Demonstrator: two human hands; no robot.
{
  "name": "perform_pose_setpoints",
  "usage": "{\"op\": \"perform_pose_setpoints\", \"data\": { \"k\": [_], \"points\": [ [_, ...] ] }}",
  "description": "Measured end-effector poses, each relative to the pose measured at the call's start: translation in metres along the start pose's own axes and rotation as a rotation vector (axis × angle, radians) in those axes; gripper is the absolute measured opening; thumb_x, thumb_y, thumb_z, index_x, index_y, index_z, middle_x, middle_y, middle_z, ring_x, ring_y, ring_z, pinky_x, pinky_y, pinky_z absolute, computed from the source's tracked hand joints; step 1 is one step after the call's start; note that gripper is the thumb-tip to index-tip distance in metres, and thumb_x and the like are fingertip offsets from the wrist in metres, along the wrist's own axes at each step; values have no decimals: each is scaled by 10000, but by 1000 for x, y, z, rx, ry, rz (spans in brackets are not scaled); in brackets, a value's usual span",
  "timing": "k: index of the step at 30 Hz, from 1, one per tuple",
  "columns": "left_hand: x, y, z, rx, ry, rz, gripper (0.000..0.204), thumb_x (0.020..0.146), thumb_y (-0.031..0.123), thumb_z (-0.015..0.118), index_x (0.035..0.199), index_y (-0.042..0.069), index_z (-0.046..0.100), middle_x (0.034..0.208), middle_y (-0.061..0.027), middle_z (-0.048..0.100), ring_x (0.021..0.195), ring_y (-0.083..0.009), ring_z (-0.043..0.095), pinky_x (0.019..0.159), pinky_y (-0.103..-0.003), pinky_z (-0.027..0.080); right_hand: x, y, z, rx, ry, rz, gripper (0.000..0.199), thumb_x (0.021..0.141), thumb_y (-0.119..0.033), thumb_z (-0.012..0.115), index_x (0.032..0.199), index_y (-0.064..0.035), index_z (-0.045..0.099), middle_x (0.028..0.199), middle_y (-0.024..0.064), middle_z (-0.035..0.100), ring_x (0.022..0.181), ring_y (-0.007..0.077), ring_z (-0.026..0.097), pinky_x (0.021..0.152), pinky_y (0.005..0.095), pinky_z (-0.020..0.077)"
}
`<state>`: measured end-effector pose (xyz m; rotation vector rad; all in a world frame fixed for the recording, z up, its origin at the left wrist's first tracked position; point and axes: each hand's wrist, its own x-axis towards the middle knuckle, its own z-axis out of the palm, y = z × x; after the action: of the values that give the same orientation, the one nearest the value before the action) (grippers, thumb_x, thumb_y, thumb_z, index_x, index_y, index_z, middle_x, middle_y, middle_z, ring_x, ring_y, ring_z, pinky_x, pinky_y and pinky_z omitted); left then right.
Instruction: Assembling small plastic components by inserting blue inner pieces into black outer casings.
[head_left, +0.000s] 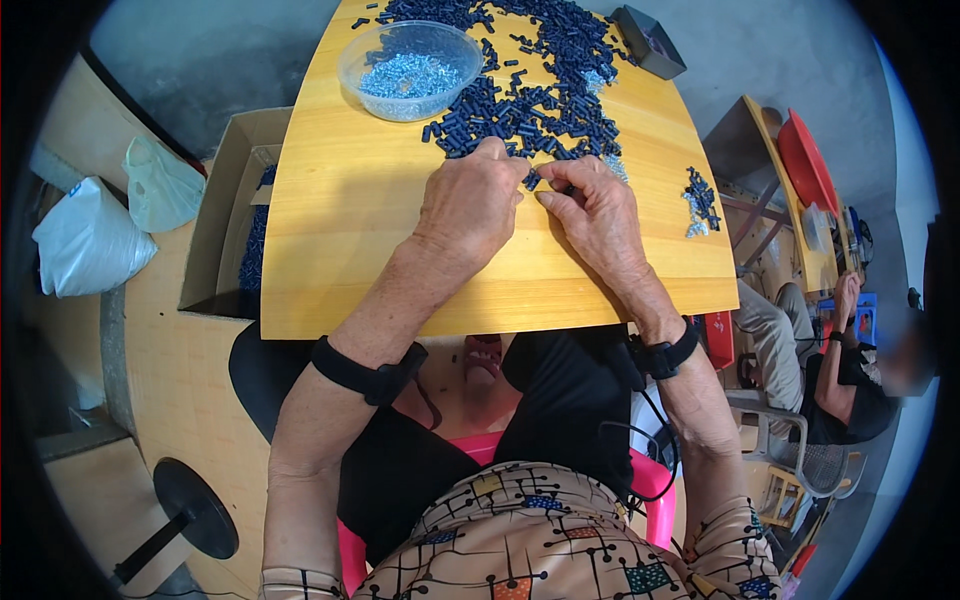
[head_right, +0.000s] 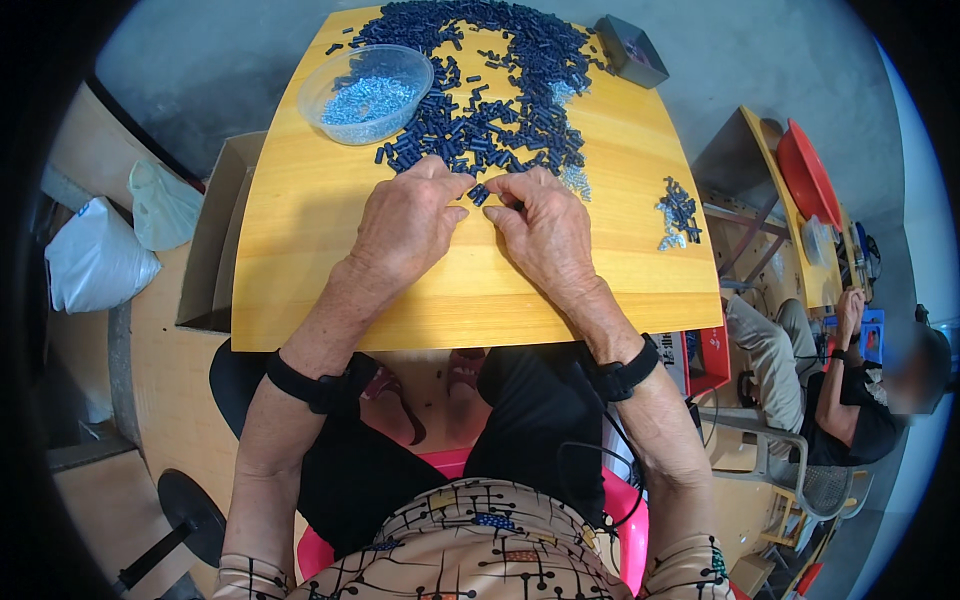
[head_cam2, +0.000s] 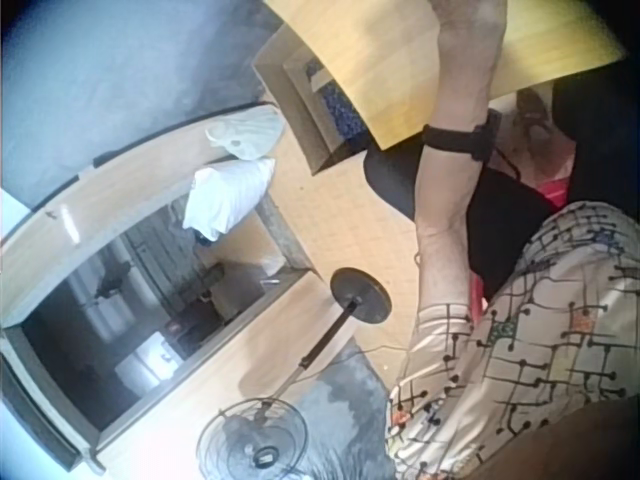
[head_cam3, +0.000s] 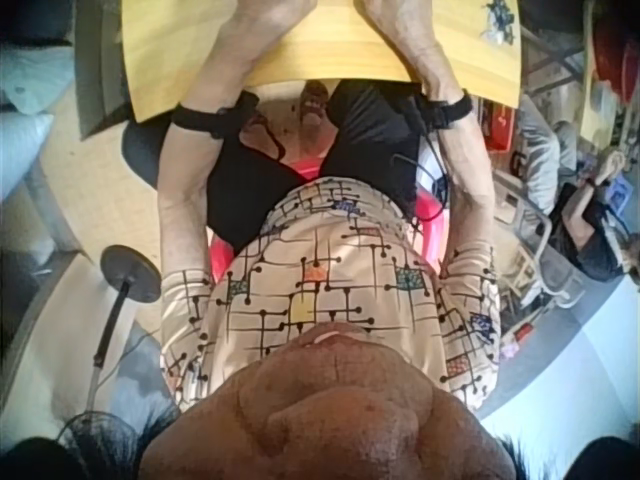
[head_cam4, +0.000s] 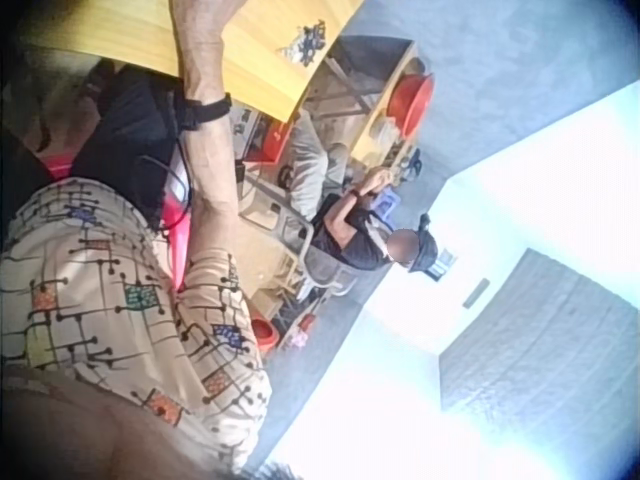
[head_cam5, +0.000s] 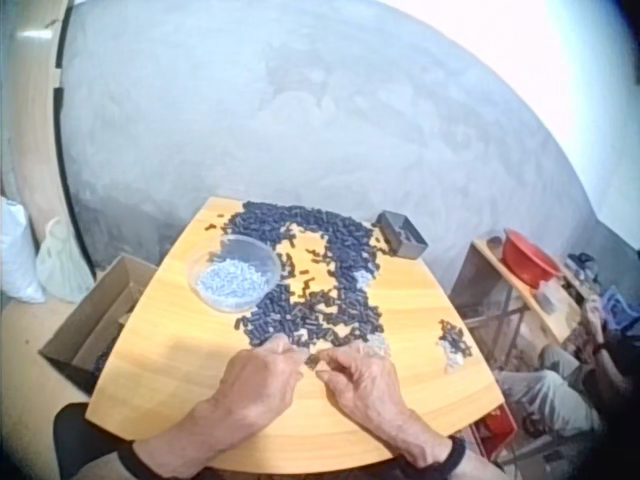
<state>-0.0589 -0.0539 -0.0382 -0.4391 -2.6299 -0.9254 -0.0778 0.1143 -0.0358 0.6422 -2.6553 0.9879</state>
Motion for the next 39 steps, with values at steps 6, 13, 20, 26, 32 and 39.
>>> {"op": "perform_pose_setpoints", "data": {
  "k": [6,13,20,26,32,39],
  "points": [
    [1,0,1,19,-25,-3,264,730,76,664,994,70,656,845,-105,573,782,-301,592,681,-396,485,-2,-4,7,5,48,35,119,736,-117,682,846,-90,646,716,41,571,666,200,575,595,308,449],
    [0,2,-1,-41,-28,14,236,719,54,657,954,60,658,818,-106,561,763,-298,579,658,-398,470,-6,-3,8,10,93,9,54,756,-117,666,783,-88,629,716,45,577,671,222,586,591,323,452],
    [0,-2,1,-55,-7,132,181,717,54,656,898,46,654,772,-115,553,739,-295,571,632,-395,455,-7,-2,5,60,77,2,41,759,-102,655,787,-76,641,720,54,580,680,230,587,594,320,450],
    [2,1,1,-145,24,221,129,740,72,642,864,40,659,678,-118,565,654,-295,573,588,-373,452,-8,8,6,245,17,23,83,766,-94,664,835,-49,664,730,67,591,655,198,568,588,293,437],
    [4,3,-2,-394,12,150,137,776,128,611,850,24,660,687,-142,608,637,-272,601,573,-359,467,-10,-1,1,364,6,66,121,738,-84,710,815,-14,647,687,58,575,625,153,540,570,254,426],
    [3,4,-3,-809,-96,-93,119,760,24,641,867,-20,670,740,-32,649,652,-65,561,599,-206,467,-11,-3,0,272,177,-47,135,728,-92,721,801,-14,637,678,63,572,609,161,546,553,269,440]
  ]
}}
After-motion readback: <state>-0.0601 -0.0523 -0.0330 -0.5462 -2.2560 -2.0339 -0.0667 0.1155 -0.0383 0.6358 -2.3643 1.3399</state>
